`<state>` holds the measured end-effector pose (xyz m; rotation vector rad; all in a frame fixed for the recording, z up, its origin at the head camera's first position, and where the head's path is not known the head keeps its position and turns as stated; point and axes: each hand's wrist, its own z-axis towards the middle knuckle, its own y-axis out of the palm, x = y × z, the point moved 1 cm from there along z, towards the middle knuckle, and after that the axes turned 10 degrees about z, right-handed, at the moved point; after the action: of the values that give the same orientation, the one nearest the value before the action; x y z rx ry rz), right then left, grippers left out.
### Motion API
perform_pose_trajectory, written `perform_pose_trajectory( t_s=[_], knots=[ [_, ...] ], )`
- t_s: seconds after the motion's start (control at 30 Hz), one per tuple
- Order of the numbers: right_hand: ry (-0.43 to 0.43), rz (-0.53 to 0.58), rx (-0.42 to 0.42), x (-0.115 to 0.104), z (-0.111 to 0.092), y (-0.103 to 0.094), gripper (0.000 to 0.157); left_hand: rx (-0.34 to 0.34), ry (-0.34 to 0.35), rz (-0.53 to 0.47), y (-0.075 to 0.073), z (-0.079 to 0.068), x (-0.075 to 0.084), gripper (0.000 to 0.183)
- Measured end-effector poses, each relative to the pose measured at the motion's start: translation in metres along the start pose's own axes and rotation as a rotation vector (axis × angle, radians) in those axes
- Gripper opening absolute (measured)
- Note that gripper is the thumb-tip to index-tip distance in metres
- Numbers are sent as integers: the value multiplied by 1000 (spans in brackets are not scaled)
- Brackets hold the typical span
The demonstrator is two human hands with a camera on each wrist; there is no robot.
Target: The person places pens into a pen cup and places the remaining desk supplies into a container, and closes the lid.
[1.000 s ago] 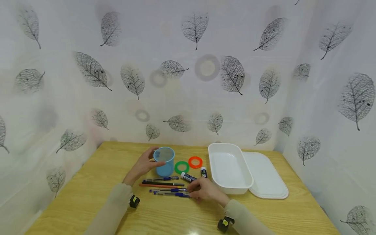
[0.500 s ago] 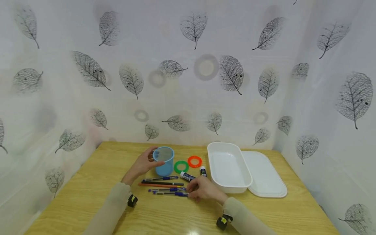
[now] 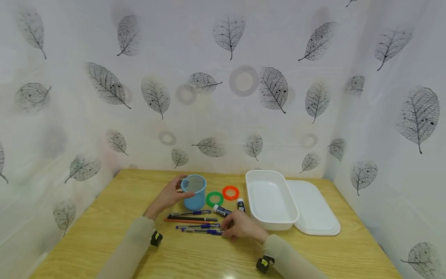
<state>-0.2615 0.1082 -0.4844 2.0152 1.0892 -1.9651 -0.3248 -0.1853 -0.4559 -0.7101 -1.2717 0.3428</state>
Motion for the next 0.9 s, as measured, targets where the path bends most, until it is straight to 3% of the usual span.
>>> perform_pose_trajectory(
  t_s=[0.3,0.9],
  knots=[
    [-1,-30,5,-4,-1,2,8,-52,14,-24,-2,2,-4,84],
    [-20,-51,25,-10,-3,4,7,-81,35,-112,-4,2,-2,78]
  ],
)
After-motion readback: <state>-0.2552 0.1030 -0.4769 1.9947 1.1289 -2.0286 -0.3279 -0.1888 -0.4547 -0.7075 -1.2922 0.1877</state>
